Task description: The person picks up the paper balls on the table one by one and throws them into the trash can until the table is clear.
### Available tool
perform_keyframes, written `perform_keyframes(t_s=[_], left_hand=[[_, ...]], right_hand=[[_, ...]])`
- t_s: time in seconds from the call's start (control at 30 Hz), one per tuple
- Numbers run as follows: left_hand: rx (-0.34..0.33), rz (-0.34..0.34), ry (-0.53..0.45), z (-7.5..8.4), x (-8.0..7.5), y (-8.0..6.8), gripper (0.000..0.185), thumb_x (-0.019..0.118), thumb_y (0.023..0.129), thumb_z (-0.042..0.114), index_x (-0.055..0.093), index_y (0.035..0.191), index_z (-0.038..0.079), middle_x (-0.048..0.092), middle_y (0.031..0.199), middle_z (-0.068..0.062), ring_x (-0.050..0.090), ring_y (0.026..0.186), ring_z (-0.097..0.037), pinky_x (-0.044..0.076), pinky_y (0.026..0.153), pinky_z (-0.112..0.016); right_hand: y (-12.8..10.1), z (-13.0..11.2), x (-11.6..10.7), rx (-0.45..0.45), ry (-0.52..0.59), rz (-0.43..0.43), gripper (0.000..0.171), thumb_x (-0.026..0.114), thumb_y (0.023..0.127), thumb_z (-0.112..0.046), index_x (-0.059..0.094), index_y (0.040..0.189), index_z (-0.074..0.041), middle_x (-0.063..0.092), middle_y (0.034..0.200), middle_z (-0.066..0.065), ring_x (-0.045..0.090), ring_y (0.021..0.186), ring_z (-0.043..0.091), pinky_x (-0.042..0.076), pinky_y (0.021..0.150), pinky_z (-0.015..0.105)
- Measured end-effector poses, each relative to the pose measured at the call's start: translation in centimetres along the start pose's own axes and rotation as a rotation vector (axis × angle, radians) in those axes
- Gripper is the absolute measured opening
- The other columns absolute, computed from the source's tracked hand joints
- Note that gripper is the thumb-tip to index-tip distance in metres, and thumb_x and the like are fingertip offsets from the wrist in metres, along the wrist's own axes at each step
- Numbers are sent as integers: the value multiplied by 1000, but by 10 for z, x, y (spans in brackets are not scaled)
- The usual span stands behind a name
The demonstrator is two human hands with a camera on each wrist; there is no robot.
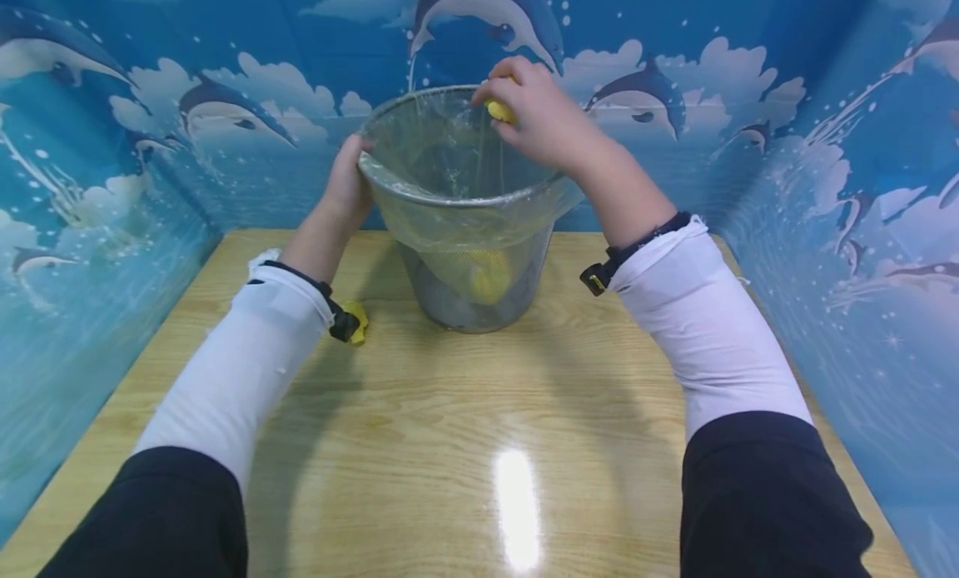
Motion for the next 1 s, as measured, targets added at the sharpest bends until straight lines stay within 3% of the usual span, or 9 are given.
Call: perform_keyframes(t_s=[0.23, 0.37, 0.47, 0.53, 0.67, 0.77, 0.87, 1.0], left_hand=[[-5, 10, 12, 0, -1, -1, 19, 31, 95, 38, 29, 94, 19, 1, 162, 7, 7, 148, -12, 19, 114, -34], [-25, 10, 25, 0, -1, -2, 34, 31, 95, 40, 35, 120, 18, -2, 162, 9, 3, 149, -11, 17, 117, -34], [-34, 11, 33, -1, -1, -2, 51, 31, 95, 40, 29, 140, 16, -4, 162, 10, 2, 149, -11, 16, 117, -34], [-35, 13, 31, -1, -2, -2, 54, 31, 95, 40, 27, 144, 18, -4, 162, 9, 1, 150, -11, 17, 117, -34], [-17, 13, 15, 0, -2, -2, 31, 31, 96, 38, 40, 117, 17, -3, 163, 8, 2, 149, -12, 19, 114, -34], [5, 10, -1, 0, -1, -1, 20, 31, 96, 35, 33, 89, 17, 3, 162, 4, 9, 148, -13, 20, 111, -34], [9, 5, 7, 0, -1, -1, 20, 30, 96, 36, 28, 86, 18, 2, 162, 4, 7, 148, -12, 19, 112, -34], [-3, 5, 26, 0, -1, -1, 19, 30, 95, 38, 30, 99, 19, -4, 163, 9, -1, 150, -11, 16, 116, -35]], right_hand=[[1, -3, 6, -17, -6, -50, 41, 50, 100, -13, 48, 141, -11, 34, 149, 18, 29, 139, 38, 28, 111, 52], [1, -1, 9, -17, -28, -93, 60, 55, 99, -24, 30, 152, -17, 22, 157, 17, 18, 145, 37, 19, 116, 53], [0, 2, 12, 4, -42, -129, 71, 55, 97, -36, 18, 156, -21, 9, 162, 13, 5, 149, 35, 7, 119, 53], [-1, 4, 13, 20, -45, -143, 74, 53, 97, -41, 13, 156, -23, 4, 163, 11, -1, 150, 34, 3, 118, 55], [-3, 8, 13, 51, -44, -160, 71, 48, 99, -44, 12, 157, -25, -2, 164, 8, -9, 149, 33, -1, 116, 61], [-5, 13, 10, 87, -26, -137, 67, 45, 100, -44, 14, 156, -25, -1, 164, 7, -10, 149, 32, -2, 114, 63], [-9, 22, 6, 149, 23, -73, 67, 43, 101, -43, 11, 157, -23, 0, 164, 7, -9, 150, 30, -3, 117, 58], [-20, 42, 4, 288, 188, 26, 71, 41, 101, -42, 0, 156, -26, -5, 164, 3, -9, 150, 22, -2, 120, 47]])
Point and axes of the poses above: each hand's wrist, its own y-axis towards the middle knuckle, its own x-axis out of the palm, z = x × y, the point moved 6 cm from there along y, towards the middle knuckle
